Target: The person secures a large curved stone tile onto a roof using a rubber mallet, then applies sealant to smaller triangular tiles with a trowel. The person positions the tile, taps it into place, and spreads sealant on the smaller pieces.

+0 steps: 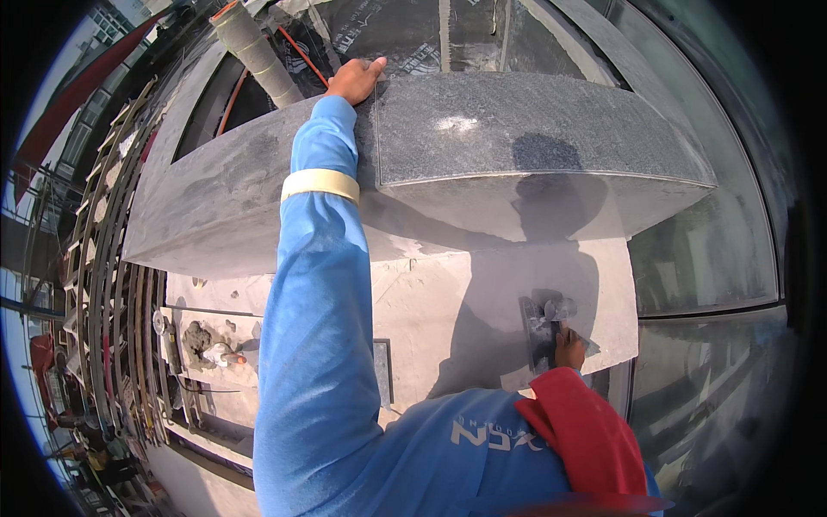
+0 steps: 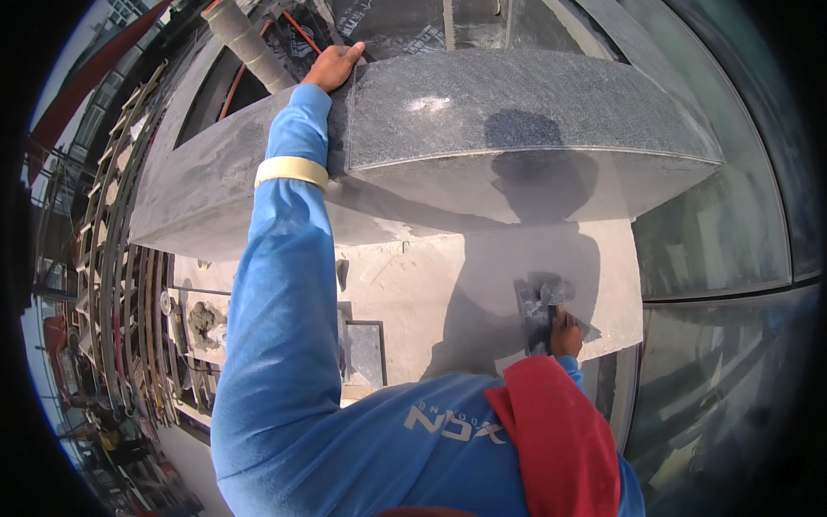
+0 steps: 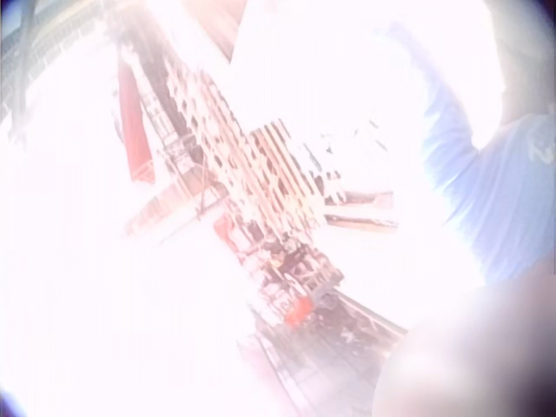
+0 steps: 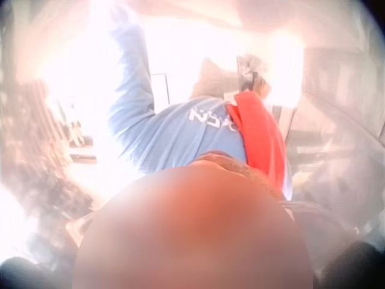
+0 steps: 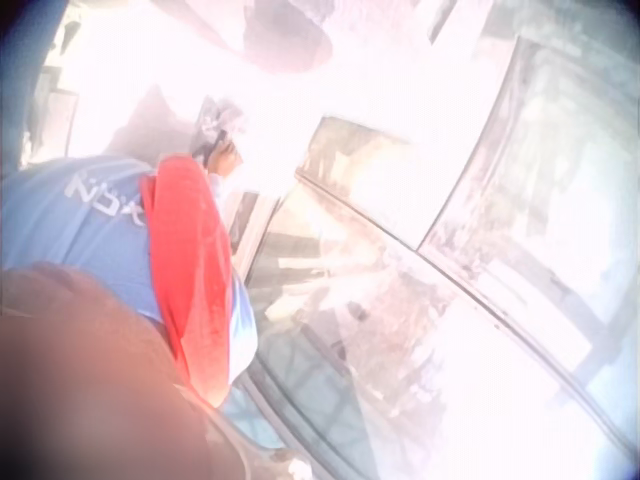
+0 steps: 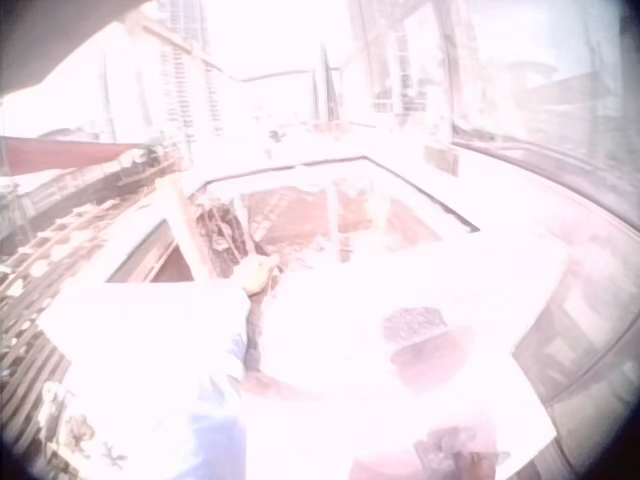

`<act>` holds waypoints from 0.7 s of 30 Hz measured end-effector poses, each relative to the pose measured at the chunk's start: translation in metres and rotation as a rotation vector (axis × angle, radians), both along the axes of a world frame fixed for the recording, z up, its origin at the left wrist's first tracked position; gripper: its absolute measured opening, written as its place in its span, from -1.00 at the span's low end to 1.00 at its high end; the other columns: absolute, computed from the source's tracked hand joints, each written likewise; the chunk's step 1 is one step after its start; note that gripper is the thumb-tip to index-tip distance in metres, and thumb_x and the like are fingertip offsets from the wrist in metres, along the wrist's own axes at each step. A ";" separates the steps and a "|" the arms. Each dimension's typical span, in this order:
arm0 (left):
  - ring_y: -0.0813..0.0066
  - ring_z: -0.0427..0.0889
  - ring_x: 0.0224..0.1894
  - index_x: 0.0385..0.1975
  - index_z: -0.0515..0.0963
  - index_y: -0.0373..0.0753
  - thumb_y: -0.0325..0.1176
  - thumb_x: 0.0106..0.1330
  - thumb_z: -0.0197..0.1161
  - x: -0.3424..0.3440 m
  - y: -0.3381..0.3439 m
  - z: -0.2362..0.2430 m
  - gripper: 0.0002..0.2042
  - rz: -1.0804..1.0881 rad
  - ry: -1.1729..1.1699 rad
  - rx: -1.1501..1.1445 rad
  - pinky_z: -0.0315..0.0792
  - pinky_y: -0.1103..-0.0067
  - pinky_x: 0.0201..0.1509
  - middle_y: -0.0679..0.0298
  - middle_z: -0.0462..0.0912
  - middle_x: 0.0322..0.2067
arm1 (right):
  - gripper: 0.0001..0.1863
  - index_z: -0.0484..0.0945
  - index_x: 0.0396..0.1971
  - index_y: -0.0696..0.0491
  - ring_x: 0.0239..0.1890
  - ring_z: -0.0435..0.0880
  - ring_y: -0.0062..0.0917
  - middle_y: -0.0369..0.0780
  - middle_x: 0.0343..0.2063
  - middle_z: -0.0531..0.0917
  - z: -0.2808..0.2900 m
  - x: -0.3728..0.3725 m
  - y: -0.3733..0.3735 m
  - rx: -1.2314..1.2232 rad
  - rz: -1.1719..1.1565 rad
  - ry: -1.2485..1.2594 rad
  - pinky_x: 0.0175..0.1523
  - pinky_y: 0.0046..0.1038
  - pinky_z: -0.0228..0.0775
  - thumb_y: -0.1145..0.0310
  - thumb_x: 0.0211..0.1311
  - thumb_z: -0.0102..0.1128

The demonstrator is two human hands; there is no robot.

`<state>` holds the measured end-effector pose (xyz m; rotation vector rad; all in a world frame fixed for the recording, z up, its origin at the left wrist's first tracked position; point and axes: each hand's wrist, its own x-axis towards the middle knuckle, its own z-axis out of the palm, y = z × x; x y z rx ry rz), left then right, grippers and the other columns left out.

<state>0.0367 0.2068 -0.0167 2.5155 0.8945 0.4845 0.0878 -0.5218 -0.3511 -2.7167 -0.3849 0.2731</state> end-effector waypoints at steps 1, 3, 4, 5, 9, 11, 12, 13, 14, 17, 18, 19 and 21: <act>-0.10 0.60 0.19 -0.08 0.76 -0.11 0.29 0.46 -0.01 -0.001 0.005 -0.001 -0.39 -0.002 0.004 -0.010 0.12 -0.09 0.40 -0.03 0.71 0.02 | -0.51 0.61 0.06 0.15 -0.01 0.64 0.16 0.15 -0.10 0.69 -0.002 0.000 -0.002 0.063 0.020 -0.008 0.08 0.01 0.47 0.09 0.30 0.28; -0.07 0.61 0.18 -0.11 0.78 -0.12 0.24 0.47 0.03 -0.002 0.008 -0.006 -0.44 -0.031 -0.043 -0.005 0.19 -0.06 0.36 -0.01 0.73 0.00 | -0.48 0.60 0.09 0.15 0.00 0.63 0.15 0.15 -0.10 0.69 -0.007 0.004 -0.005 0.093 0.002 0.066 0.09 -0.01 0.47 0.10 0.28 0.30; -0.06 0.62 0.17 -0.11 0.78 -0.12 0.22 0.47 0.04 -0.002 0.010 -0.006 -0.46 -0.060 -0.045 -0.022 0.20 -0.05 0.35 -0.01 0.74 -0.01 | -0.48 0.61 0.08 0.17 0.00 0.63 0.15 0.15 -0.10 0.69 -0.008 0.007 -0.007 0.101 0.033 0.081 0.09 -0.02 0.47 0.10 0.27 0.31; -0.06 0.62 0.17 -0.11 0.78 -0.13 0.20 0.48 0.06 -0.003 0.011 -0.007 -0.47 -0.089 -0.044 -0.041 0.22 -0.05 0.34 0.00 0.74 -0.03 | -0.48 0.61 0.06 0.19 0.00 0.63 0.15 0.15 -0.10 0.69 -0.009 0.009 -0.009 0.088 0.034 0.117 0.09 -0.02 0.47 0.10 0.26 0.32; 0.10 0.74 -0.07 -0.14 0.74 -0.35 0.08 0.51 0.12 -0.002 0.012 -0.009 -0.48 -0.078 -0.063 0.007 0.49 0.35 0.14 -0.05 0.77 -0.19 | -0.49 0.61 -0.01 0.25 -0.02 0.64 0.15 0.17 -0.14 0.69 -0.010 0.017 -0.012 0.055 0.052 0.177 0.08 -0.02 0.46 0.12 0.24 0.35; 0.00 0.69 0.06 -0.02 0.73 -0.20 0.19 0.48 0.08 0.002 0.012 -0.013 -0.45 -0.049 -0.038 0.112 0.34 0.09 0.26 -0.02 0.75 -0.08 | -0.51 0.61 -0.05 0.26 -0.02 0.63 0.17 0.19 -0.14 0.68 -0.013 0.016 -0.012 0.087 0.111 0.081 0.07 -0.02 0.46 0.13 0.23 0.35; -0.05 0.66 0.12 0.03 0.72 -0.13 0.24 0.46 0.06 0.001 0.010 -0.019 -0.43 -0.028 -0.004 0.146 0.27 -0.04 0.32 -0.01 0.74 -0.03 | -0.52 0.61 -0.07 0.26 -0.02 0.63 0.18 0.20 -0.14 0.68 -0.015 0.015 -0.012 0.088 0.127 0.058 0.07 -0.01 0.46 0.13 0.23 0.36; -0.02 0.66 0.12 0.04 0.71 -0.12 0.30 0.44 0.03 0.002 0.010 -0.023 -0.39 -0.049 -0.061 0.219 0.23 -0.05 0.36 -0.01 0.73 -0.01 | -0.53 0.61 -0.10 0.27 -0.03 0.63 0.18 0.21 -0.15 0.67 -0.017 0.016 -0.012 0.097 0.146 0.036 0.06 -0.01 0.45 0.14 0.23 0.36; -0.02 0.66 0.12 0.04 0.71 -0.12 0.29 0.44 0.03 -0.001 0.008 -0.031 -0.39 -0.033 -0.025 0.240 0.24 -0.04 0.35 -0.01 0.73 -0.01 | -0.54 0.61 -0.12 0.27 -0.03 0.62 0.19 0.22 -0.16 0.67 -0.019 0.015 -0.013 0.073 0.121 0.073 0.05 0.00 0.45 0.14 0.23 0.36; -0.03 0.67 0.11 0.03 0.71 -0.14 0.28 0.45 0.02 -0.013 0.003 -0.049 -0.39 -0.005 0.076 0.268 0.25 -0.03 0.34 -0.02 0.73 -0.02 | -0.57 0.63 -0.14 0.24 -0.09 0.64 0.10 0.13 -0.21 0.64 -0.023 0.025 -0.017 -0.093 0.124 0.064 0.02 -0.06 0.46 0.13 0.29 0.30; -0.03 0.67 0.11 0.03 0.71 -0.14 0.28 0.46 0.01 -0.014 0.001 -0.053 -0.39 -0.007 0.101 0.283 0.25 -0.03 0.34 -0.02 0.73 -0.02 | -0.57 0.63 -0.11 0.23 -0.08 0.64 0.08 0.11 -0.19 0.63 -0.024 0.030 -0.020 -0.079 0.158 0.039 0.02 -0.06 0.46 0.13 0.30 0.29; -0.03 0.67 0.11 0.03 0.71 -0.15 0.28 0.46 0.01 -0.015 0.000 -0.055 -0.39 -0.008 0.119 0.307 0.26 -0.03 0.33 -0.02 0.73 -0.02 | -0.57 0.63 -0.08 0.22 -0.08 0.64 0.07 0.10 -0.18 0.63 -0.023 0.037 -0.022 -0.056 0.192 -0.005 0.03 -0.07 0.47 0.13 0.31 0.28; -0.03 0.67 0.10 0.03 0.71 -0.15 0.27 0.46 0.00 -0.015 -0.005 -0.058 -0.39 -0.015 0.150 0.341 0.27 -0.02 0.32 -0.03 0.73 -0.03 | -0.53 0.62 0.02 0.22 -0.04 0.64 0.03 0.10 -0.13 0.64 -0.018 0.051 -0.024 -0.124 0.256 -0.026 0.07 -0.10 0.46 0.12 0.33 0.29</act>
